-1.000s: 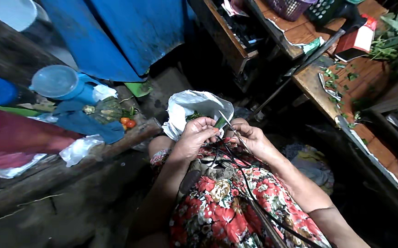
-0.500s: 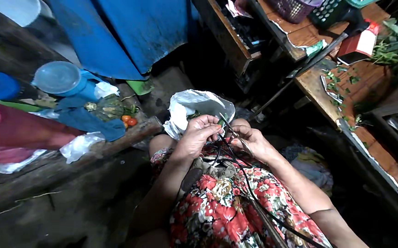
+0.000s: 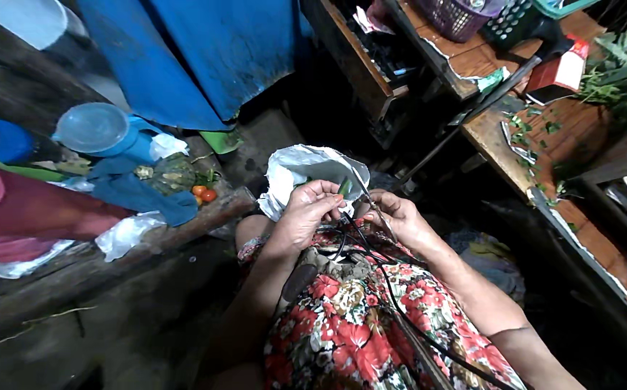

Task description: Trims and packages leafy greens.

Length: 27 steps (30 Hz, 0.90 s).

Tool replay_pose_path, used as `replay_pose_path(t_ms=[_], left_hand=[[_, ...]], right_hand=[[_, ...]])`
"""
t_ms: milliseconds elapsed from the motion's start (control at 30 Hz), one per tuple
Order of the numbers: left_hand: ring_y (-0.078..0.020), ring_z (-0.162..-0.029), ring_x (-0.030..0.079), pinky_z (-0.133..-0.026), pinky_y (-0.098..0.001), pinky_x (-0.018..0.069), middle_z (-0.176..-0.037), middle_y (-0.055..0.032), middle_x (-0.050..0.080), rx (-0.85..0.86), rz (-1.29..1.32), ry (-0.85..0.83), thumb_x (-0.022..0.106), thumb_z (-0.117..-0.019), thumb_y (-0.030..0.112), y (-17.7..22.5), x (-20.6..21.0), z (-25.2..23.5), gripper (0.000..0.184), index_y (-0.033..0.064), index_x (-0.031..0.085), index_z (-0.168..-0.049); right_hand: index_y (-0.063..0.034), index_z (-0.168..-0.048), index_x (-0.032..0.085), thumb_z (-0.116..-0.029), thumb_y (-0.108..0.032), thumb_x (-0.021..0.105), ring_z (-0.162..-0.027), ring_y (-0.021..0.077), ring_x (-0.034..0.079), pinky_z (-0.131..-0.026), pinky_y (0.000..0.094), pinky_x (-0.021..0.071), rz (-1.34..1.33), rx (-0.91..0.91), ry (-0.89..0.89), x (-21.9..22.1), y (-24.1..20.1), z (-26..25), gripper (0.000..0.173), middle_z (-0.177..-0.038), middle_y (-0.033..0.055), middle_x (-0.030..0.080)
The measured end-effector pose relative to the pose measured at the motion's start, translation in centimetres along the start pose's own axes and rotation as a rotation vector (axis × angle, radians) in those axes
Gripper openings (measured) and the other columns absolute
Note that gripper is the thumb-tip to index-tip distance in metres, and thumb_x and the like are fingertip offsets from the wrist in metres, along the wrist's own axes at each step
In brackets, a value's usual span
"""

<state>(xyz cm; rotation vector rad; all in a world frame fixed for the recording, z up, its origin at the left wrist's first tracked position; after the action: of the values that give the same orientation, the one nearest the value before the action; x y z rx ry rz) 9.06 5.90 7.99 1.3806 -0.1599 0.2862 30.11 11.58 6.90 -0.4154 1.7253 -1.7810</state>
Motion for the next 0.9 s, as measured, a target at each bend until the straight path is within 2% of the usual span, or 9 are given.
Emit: replay_pose_path(t_ms=[100, 200, 300, 367, 467, 600, 667, 800, 900], left_hand=[[-0.0065, -0.063, 0.061, -0.058, -0.0187, 0.0522, -0.08, -0.0038, 0.069, 0.021, 0.018, 0.03, 0.059, -0.0976, -0.001, 0.15, -0.08, -0.04, 0.01, 0.0041, 0.065, -0.104], [-0.0068, -0.065, 0.061, -0.06, -0.019, 0.0519, -0.08, -0.004, 0.068, 0.025, 0.027, 0.014, 0.059, -0.098, 0.0, 0.11, -0.11, 0.0, 0.01, 0.0041, 0.065, -0.104], [-0.0062, -0.064, 0.061, -0.058, -0.0183, 0.0516, -0.08, -0.0038, 0.068, -0.009, 0.019, 0.002, 0.059, -0.0976, -0.001, -0.03, 0.17, -0.03, 0.01, 0.0041, 0.065, -0.103], [-0.0061, -0.063, 0.061, -0.057, -0.0181, 0.0515, -0.08, -0.0039, 0.068, -0.027, 0.02, -0.002, 0.06, -0.0967, -0.003, -0.15, 0.25, -0.1, 0.01, 0.003, 0.065, -0.103], [-0.0064, -0.063, 0.06, -0.057, -0.0183, 0.0509, -0.08, -0.0039, 0.068, -0.031, 0.017, -0.008, 0.06, -0.0963, -0.002, -0.2, 0.09, -0.05, 0.01, 0.0031, 0.065, -0.103], [-0.0065, -0.065, 0.063, -0.059, -0.0182, 0.0527, -0.081, -0.0041, 0.07, -0.02, -0.014, -0.039, 0.06, -0.0927, -0.004, -0.42, -0.27, -0.13, 0.014, 0.0031, 0.065, -0.104], [-0.007, -0.065, 0.063, -0.059, -0.0185, 0.0528, -0.081, -0.0047, 0.07, -0.017, -0.034, -0.041, 0.061, -0.0928, -0.005, -0.51, -0.29, -0.15, 0.013, 0.0023, 0.066, -0.102], [-0.0077, -0.065, 0.065, -0.058, -0.0193, 0.054, -0.081, -0.0051, 0.071, 0.018, -0.054, -0.026, 0.061, -0.0955, -0.004, -0.55, -0.3, -0.18, 0.012, 0.0023, 0.066, -0.104], [-0.008, -0.065, 0.066, -0.058, -0.0203, 0.0553, -0.082, -0.0047, 0.071, 0.028, -0.037, 0.007, 0.06, -0.0982, -0.002, -0.66, -0.29, -0.28, 0.012, 0.0032, 0.065, -0.107]], right_hand=[[-0.0037, -0.121, 0.067, -0.0932, -0.028, 0.075, -0.089, 0.0107, 0.069, -0.081, 0.0301, 0.0609, -0.008, -0.006, -0.05, 0.06, 0.21, 0.0, 0.037, -0.11, 0.0049, 0.069], [-0.0036, -0.12, 0.068, -0.0928, -0.035, 0.075, -0.087, 0.0097, 0.069, -0.08, 0.0292, 0.0605, -0.011, 0.006, -0.083, 0.27, 0.07, 0.11, 0.042, -0.101, 0.0033, 0.071], [-0.0058, -0.119, 0.069, -0.0942, -0.034, 0.073, -0.081, 0.0061, 0.067, -0.076, 0.0254, 0.0587, 0.031, 0.03, -0.086, 0.48, -0.32, 0.09, 0.037, -0.094, 0.0005, 0.071], [-0.0057, -0.116, 0.071, -0.0951, -0.028, 0.073, -0.078, 0.0064, 0.065, -0.071, 0.0241, 0.0576, 0.034, 0.005, -0.07, 0.57, -0.37, -0.05, 0.031, -0.1, 0.0019, 0.069], [-0.0048, -0.114, 0.072, -0.0941, -0.023, 0.074, -0.08, 0.0067, 0.066, -0.071, 0.0236, 0.0579, 0.02, -0.035, -0.064, 0.55, -0.38, -0.07, 0.027, -0.105, 0.0031, 0.069], [-0.0043, -0.115, 0.07, -0.0938, -0.02, 0.075, -0.068, 0.0033, 0.062, -0.063, 0.0201, 0.0539, 0.003, -0.025, -0.054, 0.48, -0.38, 0.1, 0.027, -0.085, 0.0006, 0.07], [-0.0043, -0.116, 0.07, -0.0943, -0.021, 0.075, -0.065, 0.0029, 0.061, -0.06, 0.0195, 0.0528, -0.002, -0.014, -0.059, 0.41, -0.33, 0.13, 0.028, -0.082, 0.0, 0.069], [-0.0031, -0.117, 0.069, -0.0957, -0.019, 0.073, -0.067, 0.0069, 0.064, -0.062, 0.0227, 0.0569, -0.029, 0.005, -0.035, 0.36, 0.07, 0.16, 0.027, -0.09, 0.0035, 0.07], [-0.0036, -0.119, 0.067, -0.094, -0.024, 0.074, -0.074, 0.0058, 0.067, -0.069, 0.0232, 0.0576, -0.007, 0.025, -0.041, 0.29, 0.46, 0.26, 0.033, -0.089, 0.001, 0.071]])
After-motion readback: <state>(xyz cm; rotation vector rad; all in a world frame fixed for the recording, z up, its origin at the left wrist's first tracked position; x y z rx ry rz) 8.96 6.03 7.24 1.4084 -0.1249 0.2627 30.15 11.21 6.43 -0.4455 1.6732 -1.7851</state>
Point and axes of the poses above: each hand's wrist, its own z-axis away from the middle knuckle, its own x-axis out of the palm, y = z × x, the point moved 2 cm from there along -z, towards the middle knuckle
